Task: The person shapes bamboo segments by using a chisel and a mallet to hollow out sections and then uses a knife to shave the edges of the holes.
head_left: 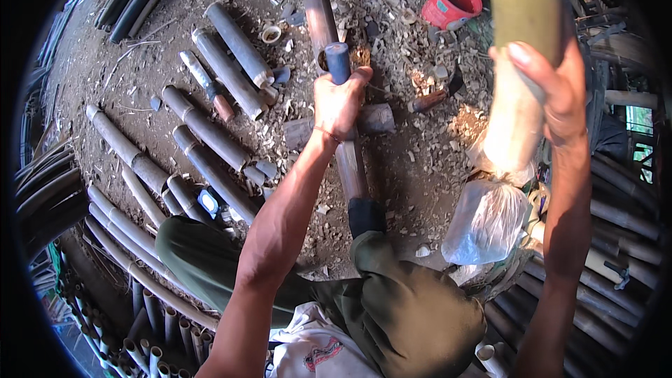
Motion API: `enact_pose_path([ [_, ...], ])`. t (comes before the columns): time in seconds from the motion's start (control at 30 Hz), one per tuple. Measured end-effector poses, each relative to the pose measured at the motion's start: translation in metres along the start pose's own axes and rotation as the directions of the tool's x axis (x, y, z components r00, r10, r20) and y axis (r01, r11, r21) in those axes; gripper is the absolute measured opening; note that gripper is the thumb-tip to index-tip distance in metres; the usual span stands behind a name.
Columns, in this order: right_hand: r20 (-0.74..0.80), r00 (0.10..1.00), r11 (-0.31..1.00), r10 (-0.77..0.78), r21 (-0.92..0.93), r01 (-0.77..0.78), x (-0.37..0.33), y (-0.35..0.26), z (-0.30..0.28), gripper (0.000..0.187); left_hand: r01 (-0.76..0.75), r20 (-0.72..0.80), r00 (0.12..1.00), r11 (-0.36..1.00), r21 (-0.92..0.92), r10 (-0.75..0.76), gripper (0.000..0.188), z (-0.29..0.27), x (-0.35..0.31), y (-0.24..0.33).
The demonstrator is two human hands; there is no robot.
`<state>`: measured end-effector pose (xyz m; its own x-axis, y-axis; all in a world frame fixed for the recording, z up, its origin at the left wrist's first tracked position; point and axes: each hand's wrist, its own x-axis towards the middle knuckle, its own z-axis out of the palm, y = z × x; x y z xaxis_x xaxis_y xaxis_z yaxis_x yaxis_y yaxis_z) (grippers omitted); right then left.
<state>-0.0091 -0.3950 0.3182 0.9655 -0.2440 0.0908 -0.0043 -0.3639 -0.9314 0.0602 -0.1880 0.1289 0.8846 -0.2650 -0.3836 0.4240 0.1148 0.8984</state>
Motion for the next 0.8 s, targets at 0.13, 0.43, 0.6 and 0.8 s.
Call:
enact_pose_path([
  [0.13, -0.047, 0.999, 1.0, -0.005, 0.008, 0.006, -0.017, -0.01, 0.009, 0.064, -0.186, -0.056, 0.982, 0.979, -0.078, 0.182, 0.03, -0.015, 0.004, -0.016],
  [0.43, -0.053, 0.998, 0.999, -0.021, 0.049, 0.024, -0.032, -0.012, 0.022, 0.068, -0.215, -0.081, 0.974, 0.976, -0.028, 0.212, 0.035, -0.017, 0.005, -0.042],
  [0.6, -0.039, 0.986, 0.987, 0.16, 0.038, -0.158, -0.034, -0.014, 0.021, 0.069, -0.225, -0.105, 0.969, 0.974, 0.003, 0.224, 0.037, -0.017, 0.006, -0.042],
  [0.8, -0.025, 0.989, 0.989, 0.149, 0.012, -0.148, -0.028, -0.016, 0.023, 0.069, -0.207, -0.132, 0.97, 0.978, -0.01, 0.204, 0.037, -0.014, 0.003, -0.04],
])
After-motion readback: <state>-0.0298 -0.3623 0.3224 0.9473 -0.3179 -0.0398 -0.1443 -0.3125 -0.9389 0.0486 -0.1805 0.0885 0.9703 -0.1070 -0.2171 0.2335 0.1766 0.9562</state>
